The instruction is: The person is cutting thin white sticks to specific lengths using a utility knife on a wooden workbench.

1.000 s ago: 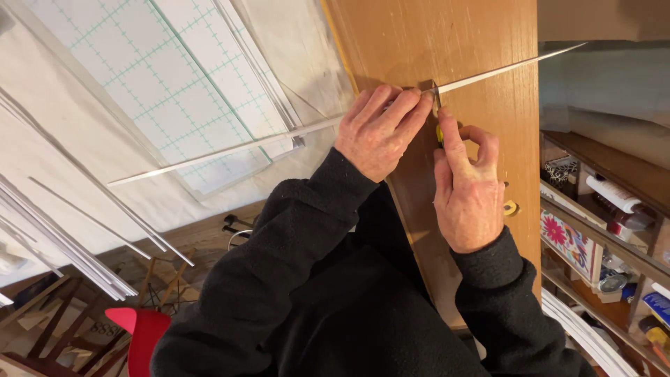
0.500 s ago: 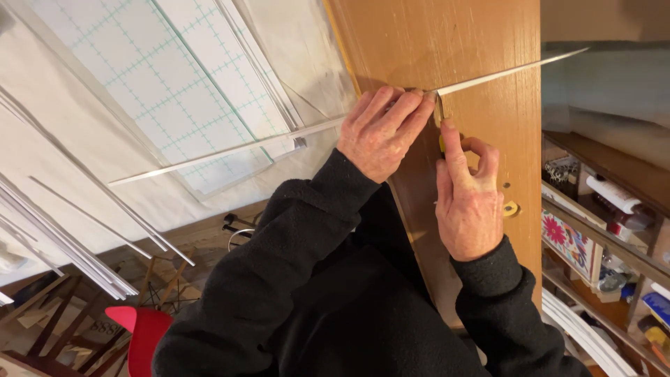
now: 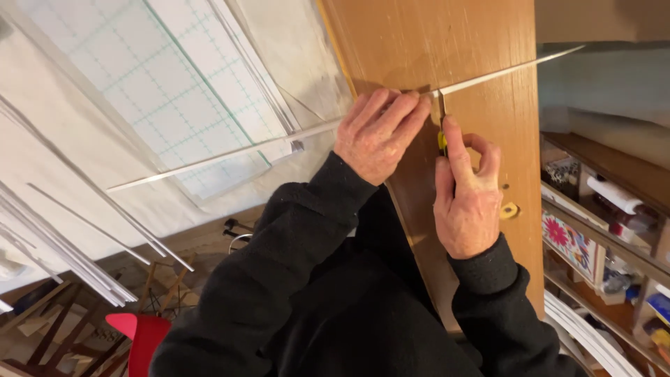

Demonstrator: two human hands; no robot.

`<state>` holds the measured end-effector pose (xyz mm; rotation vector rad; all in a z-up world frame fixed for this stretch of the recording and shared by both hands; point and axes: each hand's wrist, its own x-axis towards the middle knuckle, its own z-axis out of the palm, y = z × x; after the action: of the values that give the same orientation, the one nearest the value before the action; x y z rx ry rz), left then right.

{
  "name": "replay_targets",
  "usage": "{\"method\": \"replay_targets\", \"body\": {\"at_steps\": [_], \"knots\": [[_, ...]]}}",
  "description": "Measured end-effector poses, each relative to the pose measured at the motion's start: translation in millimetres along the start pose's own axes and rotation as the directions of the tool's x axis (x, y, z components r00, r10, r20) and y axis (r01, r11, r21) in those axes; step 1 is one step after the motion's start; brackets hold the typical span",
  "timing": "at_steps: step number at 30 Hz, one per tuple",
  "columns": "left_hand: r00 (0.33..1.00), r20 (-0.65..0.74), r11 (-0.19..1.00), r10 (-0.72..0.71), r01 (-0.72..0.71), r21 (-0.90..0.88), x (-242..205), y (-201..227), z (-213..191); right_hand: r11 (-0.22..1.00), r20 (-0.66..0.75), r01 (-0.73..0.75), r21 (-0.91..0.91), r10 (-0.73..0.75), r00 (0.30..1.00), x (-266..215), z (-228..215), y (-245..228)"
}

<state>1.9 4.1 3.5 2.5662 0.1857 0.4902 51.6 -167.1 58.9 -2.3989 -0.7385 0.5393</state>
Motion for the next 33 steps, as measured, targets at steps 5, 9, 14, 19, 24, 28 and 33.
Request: {"method": "replay_targets", "body": {"at_steps": [5, 9, 14, 19, 24, 28, 33], "knots": [[1.0, 0.008, 1.0, -0.007, 0.007, 0.0, -3.5, 1.7, 2.6, 1.0, 0.014, 0.015, -0.02, -0.014, 1.0, 2.7, -1.6, -1.3], [1.0, -0.001, 1.0, -0.004, 0.004, 0.017, -4.3, 1.4, 4.3, 1.0, 0.059, -0.019, -0.017, 0.02, 0.998, 5.7, -3.7, -3.2], [1.0, 0.012, 1.0, -0.003, 0.003, -0.004, -3.5, 1.1, 4.1, 0.998, 0.046, 0.013, -0.066, -0.01, 0.999, 5.9, -3.6, -3.6], [1.0, 0.007, 1.0, -0.01, 0.01, 0.012, -1.0, -0.7, 4.5, 0.996, 0.044, 0.026, -0.082, -0.022, 0.999, 6.2, -1.0, -1.3], [1.0, 0.017, 1.0, -0.02, 0.02, 0.009, -7.3, 1.6, 7.6, 0.995, 0.087, -0.034, -0.095, 0.042, 0.995, 0.6, -2.0, -5.1], [0.999, 0.026, 1.0, -0.02, 0.02, 0.019, -5.0, 1.2, 5.1, 0.993, 0.084, -0.027, -0.111, 0.036, 0.996, -3.1, 0.7, -0.9], [1.0, 0.021, 1.0, -0.004, 0.004, -0.016, -3.4, 0.3, 5.0, 0.994, 0.068, -0.016, -0.107, 0.023, 0.997, -4.0, -2.3, -2.5]]}}
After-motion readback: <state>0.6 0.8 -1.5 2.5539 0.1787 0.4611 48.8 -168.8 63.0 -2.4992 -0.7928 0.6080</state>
